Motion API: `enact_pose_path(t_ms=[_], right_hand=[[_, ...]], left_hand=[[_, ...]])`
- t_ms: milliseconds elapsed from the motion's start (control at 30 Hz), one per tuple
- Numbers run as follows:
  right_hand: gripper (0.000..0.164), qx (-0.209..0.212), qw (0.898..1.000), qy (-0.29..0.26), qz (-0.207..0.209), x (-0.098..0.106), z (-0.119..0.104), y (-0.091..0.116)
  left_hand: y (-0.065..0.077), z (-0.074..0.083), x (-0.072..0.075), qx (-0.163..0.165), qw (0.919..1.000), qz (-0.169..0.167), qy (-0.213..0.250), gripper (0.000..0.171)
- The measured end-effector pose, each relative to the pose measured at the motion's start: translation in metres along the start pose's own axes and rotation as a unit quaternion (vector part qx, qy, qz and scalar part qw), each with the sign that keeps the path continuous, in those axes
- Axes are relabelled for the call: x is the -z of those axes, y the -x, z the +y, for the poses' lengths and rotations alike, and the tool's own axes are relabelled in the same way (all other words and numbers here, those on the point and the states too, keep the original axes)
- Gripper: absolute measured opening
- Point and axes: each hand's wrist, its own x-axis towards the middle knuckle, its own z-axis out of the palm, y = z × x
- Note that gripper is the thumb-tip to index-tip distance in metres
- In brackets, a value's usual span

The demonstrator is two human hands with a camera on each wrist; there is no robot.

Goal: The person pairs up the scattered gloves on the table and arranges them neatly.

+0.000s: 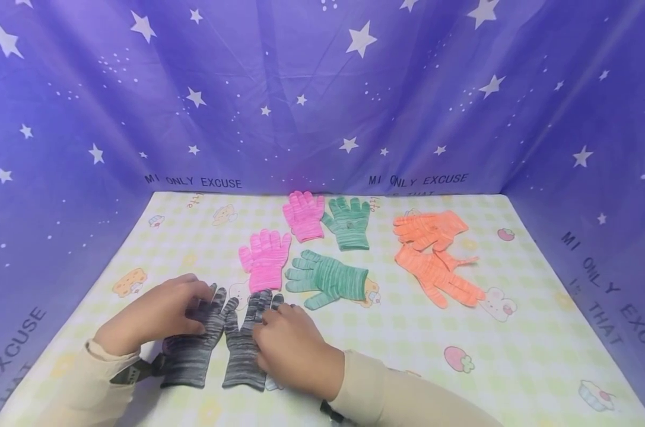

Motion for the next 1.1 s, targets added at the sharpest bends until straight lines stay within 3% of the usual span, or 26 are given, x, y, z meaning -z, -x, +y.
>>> enact_pose_path(t_ms=[167, 367, 567, 867, 1100], right_hand=[[0.015, 0.004, 1.000, -0.020, 0.009, 0.004, 0.003, -0.006], [0.015, 0.006, 1.000, -0.025, 0.011, 0.004, 0.004, -0.012], [0.014, 0.010, 1.000, -0.020, 0.010, -0.001, 0.003, -0.016], [0.010, 0.013, 0.999, -0.016, -0.031, -0.009, 0.002, -0.019], [0.007, 0.005, 0.998, -0.044, -0.041, -0.010, 0.001, -0.021]], left_hand=[[0.007, -0.015, 0.003, 0.001, 0.9992, 0.039, 0.000, 0.033], [0.015, -0.031, 0.004, 0.025, 0.9966, 0.078, 0.003, 0.018], [0.018, -0.046, 0.002, 0.053, 0.9960, 0.072, 0.003, 0.013], [0.026, -0.061, -0.007, 0.037, 0.9981, 0.048, 0.015, 0.016], [0.028, -0.063, -0.010, 0.059, 0.9975, 0.032, 0.022, 0.019]])
